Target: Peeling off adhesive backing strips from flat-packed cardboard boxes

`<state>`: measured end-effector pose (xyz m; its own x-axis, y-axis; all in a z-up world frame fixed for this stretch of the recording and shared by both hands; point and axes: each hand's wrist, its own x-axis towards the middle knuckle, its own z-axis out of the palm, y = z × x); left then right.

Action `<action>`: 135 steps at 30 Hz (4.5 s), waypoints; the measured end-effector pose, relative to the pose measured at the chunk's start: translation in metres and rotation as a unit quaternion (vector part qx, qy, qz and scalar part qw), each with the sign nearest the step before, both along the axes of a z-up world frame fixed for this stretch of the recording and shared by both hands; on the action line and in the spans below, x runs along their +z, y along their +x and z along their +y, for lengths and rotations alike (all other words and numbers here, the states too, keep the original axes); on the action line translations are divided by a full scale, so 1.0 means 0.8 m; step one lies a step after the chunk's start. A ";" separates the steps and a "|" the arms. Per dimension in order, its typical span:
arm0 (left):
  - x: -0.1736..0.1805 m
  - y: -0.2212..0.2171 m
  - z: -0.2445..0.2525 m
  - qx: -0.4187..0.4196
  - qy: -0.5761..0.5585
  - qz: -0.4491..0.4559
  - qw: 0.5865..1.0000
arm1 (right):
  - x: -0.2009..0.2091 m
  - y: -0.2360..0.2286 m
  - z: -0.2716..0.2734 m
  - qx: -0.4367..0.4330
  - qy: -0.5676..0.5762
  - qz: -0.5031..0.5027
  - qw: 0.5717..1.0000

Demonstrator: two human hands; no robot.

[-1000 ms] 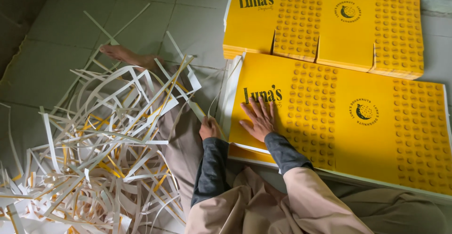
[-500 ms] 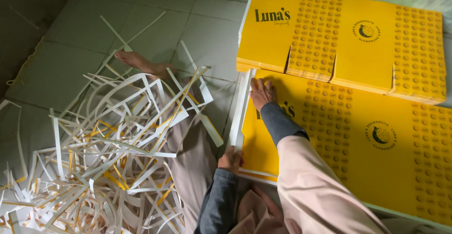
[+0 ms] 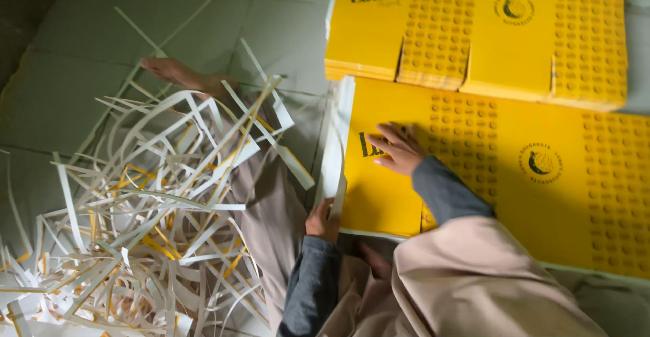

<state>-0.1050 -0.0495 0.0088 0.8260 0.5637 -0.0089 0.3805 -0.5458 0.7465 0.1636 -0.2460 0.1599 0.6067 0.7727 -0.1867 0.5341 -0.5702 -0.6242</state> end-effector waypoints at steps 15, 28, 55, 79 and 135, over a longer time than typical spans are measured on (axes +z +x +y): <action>0.106 -0.046 0.015 -0.141 -0.361 -0.147 0.910 | 0.032 -0.147 -0.111 -0.111 -0.122 -0.222 0.961; 0.103 -0.008 -0.144 -0.123 -0.501 -0.003 0.857 | 0.019 -0.135 -0.069 -0.096 -0.028 -0.082 0.992; 0.143 0.026 -0.187 -0.119 -0.661 -0.066 0.738 | 0.006 -0.138 -0.328 -0.111 0.001 -0.025 0.994; 0.088 0.069 -0.320 -0.309 -0.280 0.010 0.909 | -0.045 -0.161 -0.359 -0.074 -0.090 -0.014 0.993; 0.126 0.151 -0.497 -0.364 0.270 -0.389 0.802 | 0.008 -0.227 -0.651 -0.411 0.127 0.061 0.901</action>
<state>0.0160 -0.4470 0.1097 0.5751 -0.3229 0.7517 -0.6525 -0.7352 0.1834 -0.0177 -0.7667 0.1661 0.9803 0.0987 -0.1711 -0.0847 -0.5723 -0.8156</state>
